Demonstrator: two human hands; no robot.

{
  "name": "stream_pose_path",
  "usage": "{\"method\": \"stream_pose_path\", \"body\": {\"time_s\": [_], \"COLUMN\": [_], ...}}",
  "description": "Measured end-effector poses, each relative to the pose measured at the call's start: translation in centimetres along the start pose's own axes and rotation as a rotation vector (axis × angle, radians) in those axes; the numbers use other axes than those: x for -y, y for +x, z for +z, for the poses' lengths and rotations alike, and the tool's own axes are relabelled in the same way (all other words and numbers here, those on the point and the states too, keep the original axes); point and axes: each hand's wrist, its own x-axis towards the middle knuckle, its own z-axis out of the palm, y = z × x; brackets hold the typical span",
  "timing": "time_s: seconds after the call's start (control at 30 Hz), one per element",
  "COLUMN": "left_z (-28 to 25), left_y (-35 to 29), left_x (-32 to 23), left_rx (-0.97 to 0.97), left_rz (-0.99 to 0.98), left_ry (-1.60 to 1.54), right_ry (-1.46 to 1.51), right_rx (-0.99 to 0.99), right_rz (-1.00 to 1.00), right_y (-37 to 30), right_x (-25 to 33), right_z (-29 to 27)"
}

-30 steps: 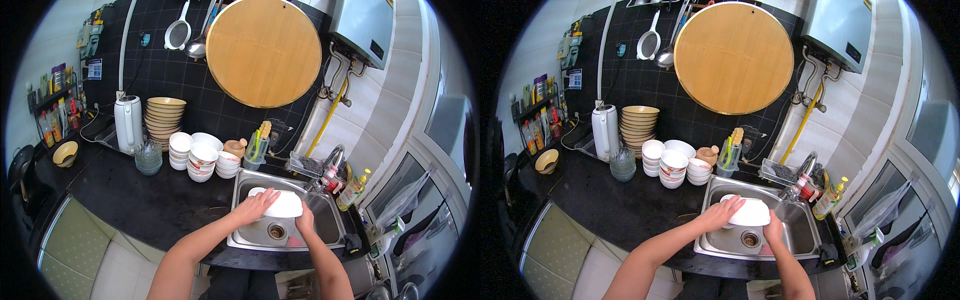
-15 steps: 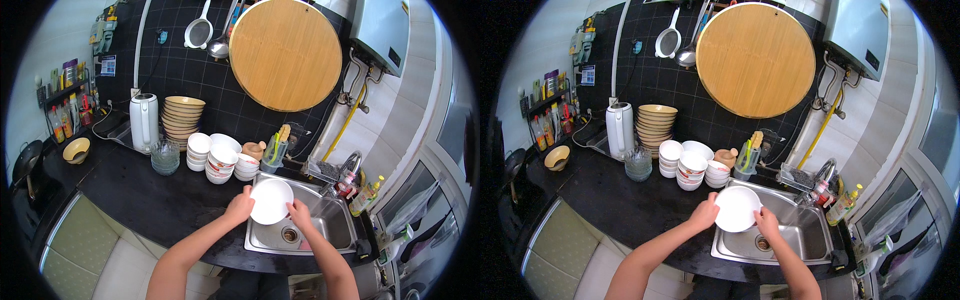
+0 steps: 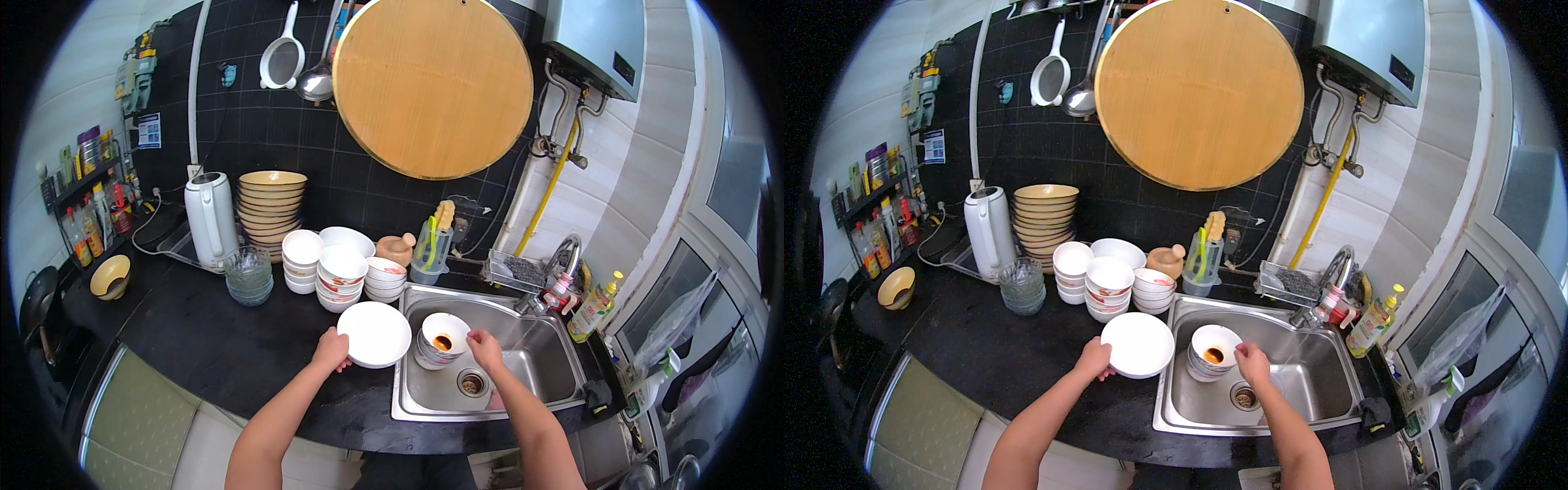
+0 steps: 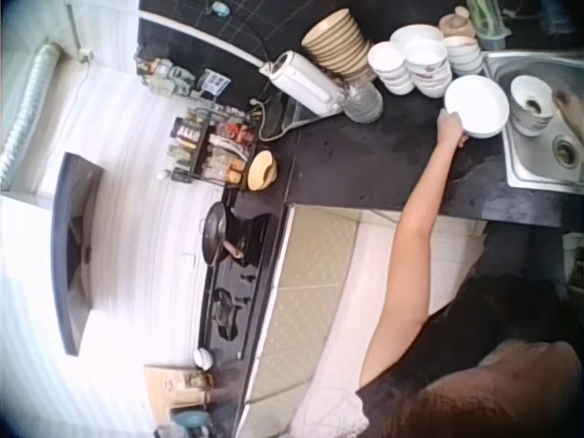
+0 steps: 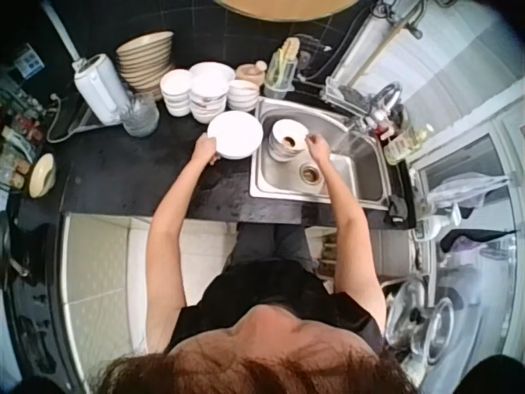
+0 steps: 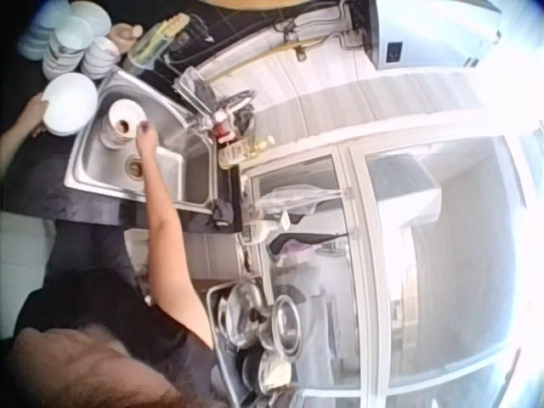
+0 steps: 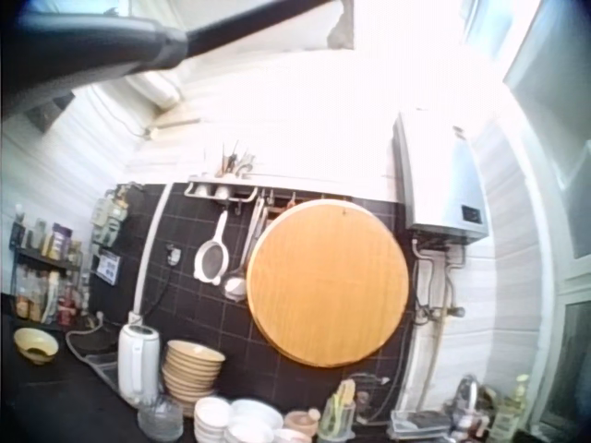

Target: The person washes a stack of white bowls in a kitchen sink using a pink sponge and running water. They scrub the inside and outside of each bowl, rinse it thoroughly, and place it on a stack of clean bowls on the counter to the left of the sink.

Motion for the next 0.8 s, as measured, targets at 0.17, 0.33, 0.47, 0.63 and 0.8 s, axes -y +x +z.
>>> {"method": "stream_pose_path", "body": {"time_s": [0.17, 0.33, 0.47, 0.63, 0.8], "left_z": [0.8, 0.5, 0.0, 0.8, 4.7], "left_y": [1.7, 1.3, -1.6, -6.3, -8.8], "left_x": [1.4, 0.4, -2.0, -2.2, -4.9], "left_rx": [0.025, -0.007, -0.178, -0.541, -0.562], "left_rz": [-0.059, -0.09, -0.09, 0.297, 0.684], "left_ry": [-0.038, -0.086, 0.135, 0.584, 0.465], "right_ry": [-0.312, -0.381, -0.4, -0.109, 0.305], "right_rx": [0.047, 0.266, 0.23, 0.075, 0.048], "right_rz": [-0.517, -0.442, -0.444, -0.51, -0.164], "right_y": [-0.6, 0.4, 0.6, 0.6, 1.8], "right_x": [-1.8, -3.7, -2.4, -0.6, -2.1], "right_z": [1.0, 4.0, 3.7, 1.8, -0.1]}}
